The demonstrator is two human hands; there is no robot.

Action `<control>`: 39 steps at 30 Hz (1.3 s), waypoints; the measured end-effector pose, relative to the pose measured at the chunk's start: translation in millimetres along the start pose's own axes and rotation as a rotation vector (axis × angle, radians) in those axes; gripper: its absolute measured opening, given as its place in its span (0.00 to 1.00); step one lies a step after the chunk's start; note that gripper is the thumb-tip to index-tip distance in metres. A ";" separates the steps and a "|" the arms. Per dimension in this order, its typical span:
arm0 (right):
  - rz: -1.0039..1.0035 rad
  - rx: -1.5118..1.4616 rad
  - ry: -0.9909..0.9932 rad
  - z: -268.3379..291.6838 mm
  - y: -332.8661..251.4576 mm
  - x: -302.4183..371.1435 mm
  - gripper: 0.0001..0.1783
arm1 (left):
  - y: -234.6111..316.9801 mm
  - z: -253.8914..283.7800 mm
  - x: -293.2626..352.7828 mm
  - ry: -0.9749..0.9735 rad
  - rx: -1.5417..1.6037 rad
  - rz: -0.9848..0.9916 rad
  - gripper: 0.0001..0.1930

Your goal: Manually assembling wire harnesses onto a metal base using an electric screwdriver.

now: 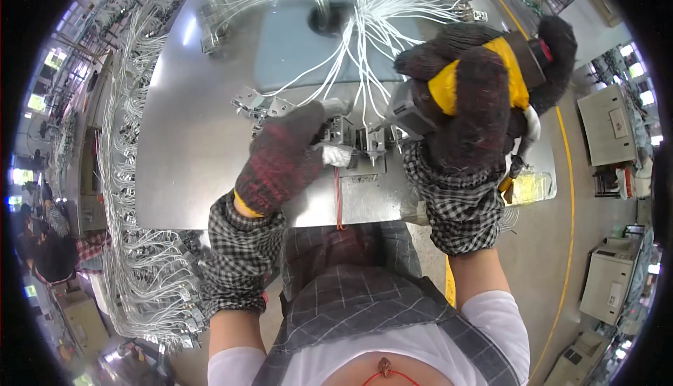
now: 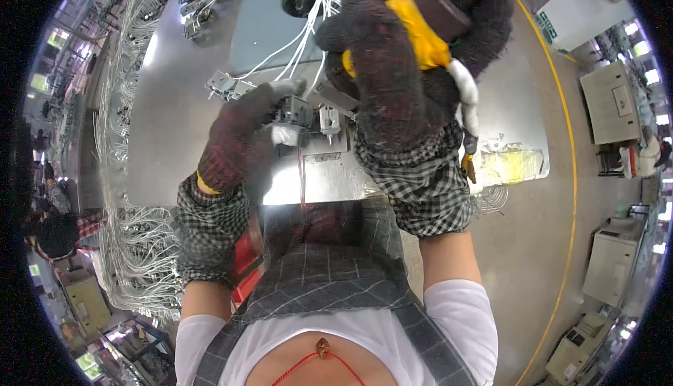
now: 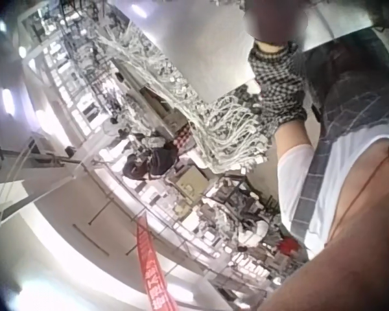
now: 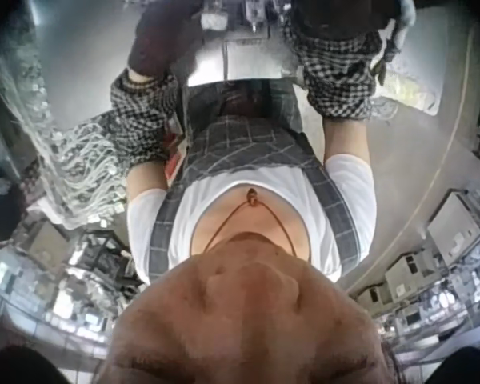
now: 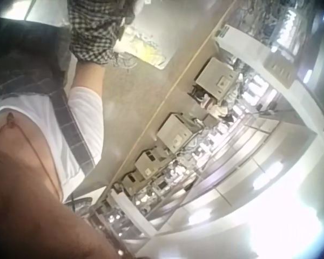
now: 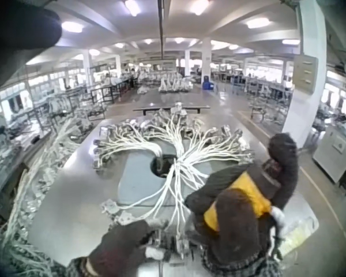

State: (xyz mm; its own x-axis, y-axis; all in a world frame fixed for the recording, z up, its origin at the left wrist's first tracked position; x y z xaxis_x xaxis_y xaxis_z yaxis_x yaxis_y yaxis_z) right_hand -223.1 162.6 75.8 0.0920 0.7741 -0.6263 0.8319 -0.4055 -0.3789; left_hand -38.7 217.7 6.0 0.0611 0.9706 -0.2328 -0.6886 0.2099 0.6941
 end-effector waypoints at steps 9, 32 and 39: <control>-0.039 0.448 -0.172 11.8 13.9 10.2 0.46 | 12.5 -3.7 -2.2 -0.117 -0.517 -0.025 0.32; -0.475 -0.193 -0.027 35.4 23.9 23.7 0.37 | -57.5 51.1 -10.1 -0.012 -0.643 -0.076 0.29; -0.112 0.537 -0.237 25.1 17.1 26.8 0.42 | -54.8 62.2 -17.0 -0.091 0.135 0.139 0.28</control>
State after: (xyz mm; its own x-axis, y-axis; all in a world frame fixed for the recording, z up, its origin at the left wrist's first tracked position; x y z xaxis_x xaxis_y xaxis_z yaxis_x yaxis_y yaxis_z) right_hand -220.2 164.1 35.4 -0.1565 0.7215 -0.6745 0.4303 -0.5649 -0.7041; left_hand 42.9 197.0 14.3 0.0410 0.9967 -0.0702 -0.5924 0.0809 0.8016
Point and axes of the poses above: each hand's wrist, its own x-axis away from the middle knuckle, its own z-axis out of the back of the hand, y = z × x, the point moved 1 cm from there along -x, towards the middle knuckle, and after that the axes turned 13 degrees about -x, right-handed, at the moved point
